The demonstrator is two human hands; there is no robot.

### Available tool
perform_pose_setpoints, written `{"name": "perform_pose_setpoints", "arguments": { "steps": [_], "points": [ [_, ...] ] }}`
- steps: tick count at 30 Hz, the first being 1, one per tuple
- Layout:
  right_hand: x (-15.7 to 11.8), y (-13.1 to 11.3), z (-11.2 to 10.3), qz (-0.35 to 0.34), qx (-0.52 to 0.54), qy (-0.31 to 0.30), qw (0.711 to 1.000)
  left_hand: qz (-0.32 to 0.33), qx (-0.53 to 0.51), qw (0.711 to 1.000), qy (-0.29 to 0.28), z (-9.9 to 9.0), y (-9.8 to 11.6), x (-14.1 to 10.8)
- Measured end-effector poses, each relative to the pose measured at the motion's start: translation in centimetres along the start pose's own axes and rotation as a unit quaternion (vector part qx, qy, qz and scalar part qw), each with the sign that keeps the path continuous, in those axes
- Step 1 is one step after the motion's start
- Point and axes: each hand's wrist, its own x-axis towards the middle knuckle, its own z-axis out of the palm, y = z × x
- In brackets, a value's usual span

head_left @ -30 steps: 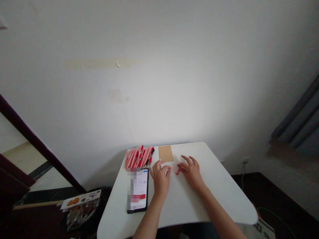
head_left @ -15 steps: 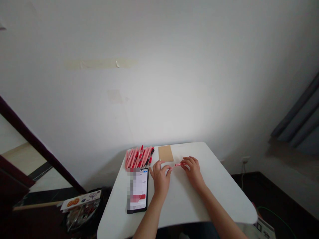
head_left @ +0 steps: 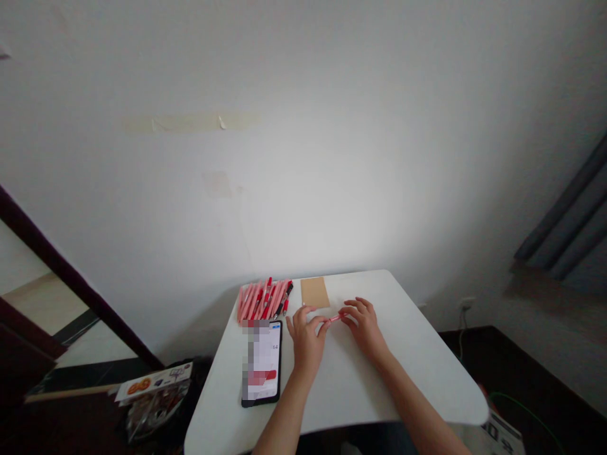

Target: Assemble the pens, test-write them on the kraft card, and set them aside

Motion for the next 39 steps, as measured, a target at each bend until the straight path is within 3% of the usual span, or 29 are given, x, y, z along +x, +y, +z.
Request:
{"name": "perform_pose_setpoints", "arguments": {
  "steps": [15,23,31,39],
  "points": [
    [0.21,-0.11,-0.24,0.007,0.054,-0.057,0.997,-0.008,-0.004,1.000,-0.001,0.25,-0.19,0.15],
    [0.06,-0.29,-0.30,0.065,0.098,0.004,0.993,-0.009,0.009,1.000,0.001,0.11,-0.08,0.18],
    [0.05,-0.12,-0.26,0.064,0.106,0.027,0.992,-0.020,0.027,0.999,0.033,-0.11,-0.21,0.13],
    [0.48,-0.54,-0.88,0.021,0.085,0.027,0.996,-0.024,0.031,0.998,0.043,0.04,-0.37,0.13]
  ]
}}
